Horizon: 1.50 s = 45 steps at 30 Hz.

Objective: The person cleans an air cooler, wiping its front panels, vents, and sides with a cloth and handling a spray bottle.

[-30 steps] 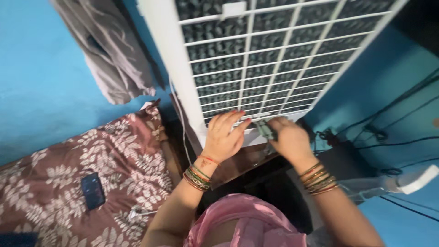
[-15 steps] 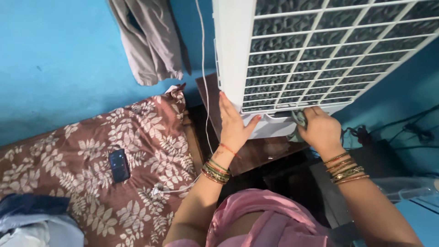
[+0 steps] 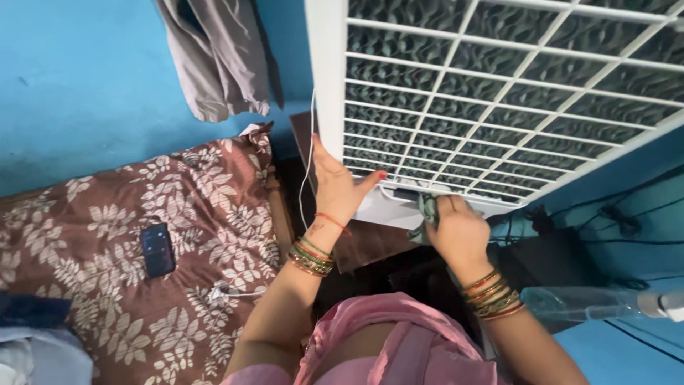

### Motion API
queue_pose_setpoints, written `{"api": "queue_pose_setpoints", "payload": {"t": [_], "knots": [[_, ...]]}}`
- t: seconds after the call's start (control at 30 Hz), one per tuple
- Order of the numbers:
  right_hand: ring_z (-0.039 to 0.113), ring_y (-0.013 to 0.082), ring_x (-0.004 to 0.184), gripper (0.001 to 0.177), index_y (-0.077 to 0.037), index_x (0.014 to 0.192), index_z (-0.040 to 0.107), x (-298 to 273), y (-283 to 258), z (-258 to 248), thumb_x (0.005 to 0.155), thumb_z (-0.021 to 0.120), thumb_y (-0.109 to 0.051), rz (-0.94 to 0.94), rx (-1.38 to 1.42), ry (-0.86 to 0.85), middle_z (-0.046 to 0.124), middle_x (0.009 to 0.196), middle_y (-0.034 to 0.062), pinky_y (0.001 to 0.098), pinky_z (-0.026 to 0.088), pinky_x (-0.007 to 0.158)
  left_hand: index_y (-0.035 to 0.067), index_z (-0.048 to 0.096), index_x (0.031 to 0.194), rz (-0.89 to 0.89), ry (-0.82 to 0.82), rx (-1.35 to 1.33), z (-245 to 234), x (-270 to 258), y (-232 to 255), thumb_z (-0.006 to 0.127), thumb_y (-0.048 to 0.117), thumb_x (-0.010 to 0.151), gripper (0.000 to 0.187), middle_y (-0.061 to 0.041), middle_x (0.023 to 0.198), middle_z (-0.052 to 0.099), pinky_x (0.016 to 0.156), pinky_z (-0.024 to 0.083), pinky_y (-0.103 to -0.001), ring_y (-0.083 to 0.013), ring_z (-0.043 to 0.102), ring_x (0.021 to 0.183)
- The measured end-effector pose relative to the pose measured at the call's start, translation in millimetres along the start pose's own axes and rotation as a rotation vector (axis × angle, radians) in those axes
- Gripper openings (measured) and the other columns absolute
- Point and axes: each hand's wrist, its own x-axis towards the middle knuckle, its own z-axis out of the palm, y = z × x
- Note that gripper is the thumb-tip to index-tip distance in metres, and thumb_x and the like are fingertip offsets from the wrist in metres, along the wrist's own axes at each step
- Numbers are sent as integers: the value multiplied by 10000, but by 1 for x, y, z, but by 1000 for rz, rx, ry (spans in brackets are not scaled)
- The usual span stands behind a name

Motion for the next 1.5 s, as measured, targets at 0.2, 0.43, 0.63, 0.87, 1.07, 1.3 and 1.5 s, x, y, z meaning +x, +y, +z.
{"api": "queue_pose_setpoints", "payload": {"t": [0.2,0.43,0.63,0.87,1.07,1.3,1.5], "knots": [[677,325,737,413,-96,1002,693,3,0,-1,658,843,-269,6,44,-26,676,961,91,424,545,632,-160,-69,1541,-43,-26,42,-5,3,1,884,551,713,1448,-384,1608,171,1199,331,-461,-525,306,1472],[686,299,701,388,-102,1010,694,15,-10,6,688,837,-265,-38,65,-5,675,913,70,414,540,613,-149,-61,1549,95,27,69,1,29,-34,919,511,729,1438,-390,1619,152,1229,316,-454,-521,286,1498],[690,284,669,286,-92,951,668,57,-43,38,726,776,-231,-118,108,37,677,894,87,397,546,571,-98,-25,1564,80,-133,-145,3,117,-92,965,326,692,1386,-330,1549,345,1227,326,-413,-430,387,1464],[683,257,585,112,-83,837,628,98,-69,72,793,688,-167,-155,60,58,675,811,98,383,548,513,19,4,1605,69,-224,-212,18,179,-130,929,273,740,1292,-319,1523,431,1178,386,-426,-440,455,1424],[690,268,591,123,-60,854,631,124,-79,92,768,663,-141,-194,63,92,667,798,121,368,557,515,-15,111,1603,29,-122,-137,53,186,-158,868,329,849,1123,-356,1513,435,1163,386,-442,-470,446,1410],[702,252,607,50,-61,856,616,123,-79,94,817,617,-93,-207,5,75,663,795,115,349,551,496,-126,203,1542,13,0,-449,96,104,-123,788,311,901,972,-334,1488,465,1127,441,-409,-410,518,1388],[712,299,718,344,-22,1179,683,100,-71,77,841,638,-67,-134,172,110,695,976,120,386,573,611,-87,254,1564,-240,20,-856,94,55,-67,721,304,905,897,-238,1499,487,1087,483,-371,-304,538,1341]]}}
